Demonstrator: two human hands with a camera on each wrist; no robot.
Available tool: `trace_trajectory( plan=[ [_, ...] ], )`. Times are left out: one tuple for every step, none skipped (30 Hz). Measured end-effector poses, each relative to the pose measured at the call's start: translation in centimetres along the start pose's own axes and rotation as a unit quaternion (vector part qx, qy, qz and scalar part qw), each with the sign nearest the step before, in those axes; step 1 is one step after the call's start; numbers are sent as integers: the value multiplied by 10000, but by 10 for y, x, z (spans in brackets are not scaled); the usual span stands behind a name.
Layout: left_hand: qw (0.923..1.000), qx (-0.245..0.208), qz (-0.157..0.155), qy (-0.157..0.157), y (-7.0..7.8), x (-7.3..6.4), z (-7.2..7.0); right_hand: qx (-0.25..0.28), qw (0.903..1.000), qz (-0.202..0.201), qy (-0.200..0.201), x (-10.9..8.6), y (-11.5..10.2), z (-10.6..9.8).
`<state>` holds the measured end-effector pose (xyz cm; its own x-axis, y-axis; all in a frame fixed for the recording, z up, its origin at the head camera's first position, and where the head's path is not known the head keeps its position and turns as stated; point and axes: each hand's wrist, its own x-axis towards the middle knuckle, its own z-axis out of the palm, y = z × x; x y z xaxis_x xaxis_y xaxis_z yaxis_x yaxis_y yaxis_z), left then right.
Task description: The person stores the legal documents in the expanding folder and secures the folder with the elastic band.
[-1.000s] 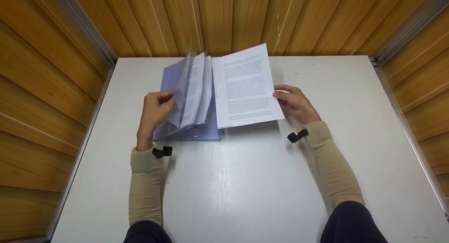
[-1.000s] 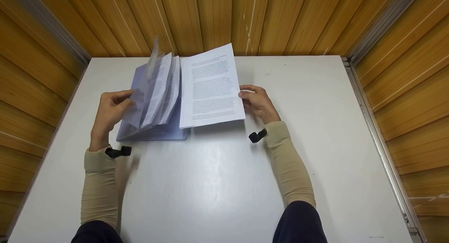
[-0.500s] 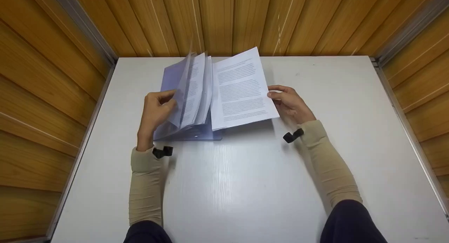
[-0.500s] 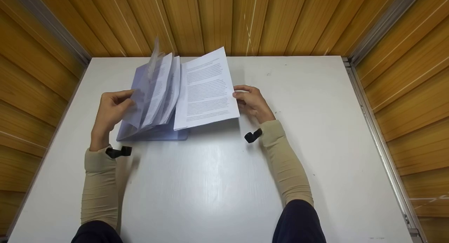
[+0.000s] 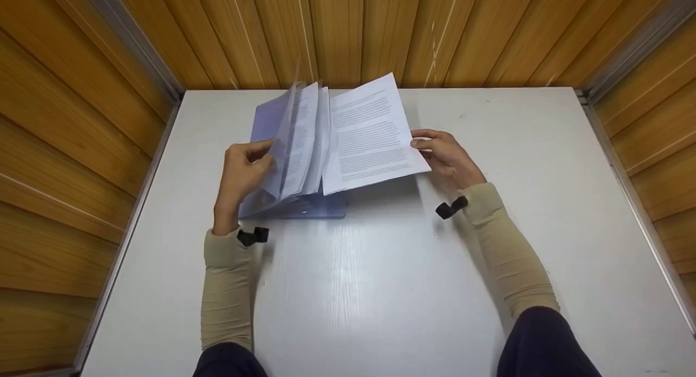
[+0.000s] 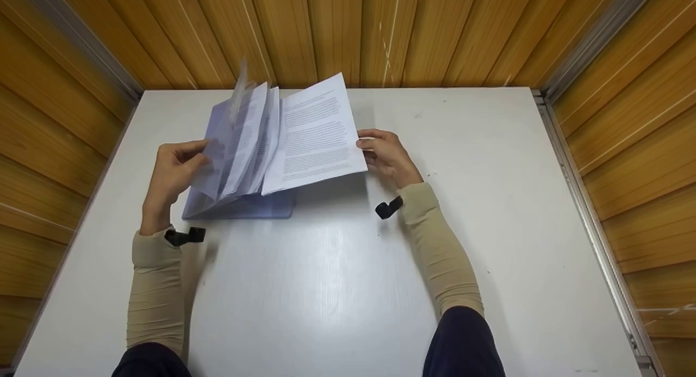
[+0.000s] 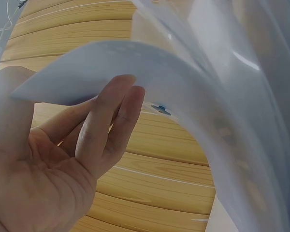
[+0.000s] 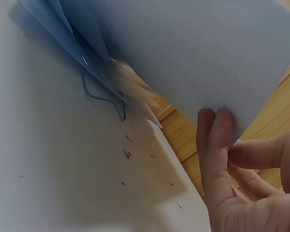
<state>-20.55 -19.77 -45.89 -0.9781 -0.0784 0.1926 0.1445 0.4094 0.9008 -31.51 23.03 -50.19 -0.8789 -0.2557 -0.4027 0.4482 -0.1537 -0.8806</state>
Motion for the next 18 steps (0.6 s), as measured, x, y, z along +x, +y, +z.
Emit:
trace_trajectory(
  plan=[
    [10000, 0, -7, 4, 0, 0, 0, 0, 10000, 0, -19, 0, 0, 0],
    [10000, -10, -5, 6, 0, 0, 0, 13, 10000, 6, -38, 1, -1, 0],
    [10000, -11, -2, 3, 0, 0, 0, 17, 10000, 5, -42, 1, -1, 0],
    [10000, -22, 3, -3, 1, 0, 0, 55, 10000, 13, -30, 1, 0, 1],
    [10000, -19, 8, -5, 1, 0, 0, 43, 10000, 18, -38, 1, 0, 1],
    [10000, -15, 17, -11, 1, 0, 0, 49, 10000, 23, -42, 1, 1, 1],
    [10000, -4, 23, -11, 1, 0, 0, 70, 10000, 27, -45, 1, 2, 2],
    [10000, 5, 37, -18, 0, 0, 0, 86, 10000, 17, -45, 1, 4, 2],
    [10000, 20, 41, -29, 1, 0, 0, 81, 10000, 3, -47, 1, 5, 3],
    [10000, 37, 44, -29, 1, 0, 0, 114, 9999, -1, -69, 1, 6, 4],
    [10000, 64, 41, -28, 1, 0, 0, 116, 9999, -27, -82, 1, 7, 5],
    [10000, 81, 34, -29, 1, 0, 0, 138, 9999, -50, -85, 1, 8, 6],
    [9999, 98, 25, -28, 1, 0, 0, 128, 9999, -82, -76, 2, 9, 7],
    [9999, 100, 16, -29, 1, 0, 0, 124, 9999, -102, -64, 2, 9, 9],
    [10000, 92, 9, -25, 1, 0, 0, 127, 9998, -118, -67, 2, 10, 10],
    [10000, 82, 7, -14, 1, 0, 0, 134, 9998, -128, -63, 3, 11, 11],
    [10000, 67, 4, -7, 1, 0, 0, 107, 9998, -146, -46, 4, 11, 13],
    [10000, 67, 1, -5, 0, 0, 0, 105, 9998, -140, -38, 4, 12, 14]
  ],
)
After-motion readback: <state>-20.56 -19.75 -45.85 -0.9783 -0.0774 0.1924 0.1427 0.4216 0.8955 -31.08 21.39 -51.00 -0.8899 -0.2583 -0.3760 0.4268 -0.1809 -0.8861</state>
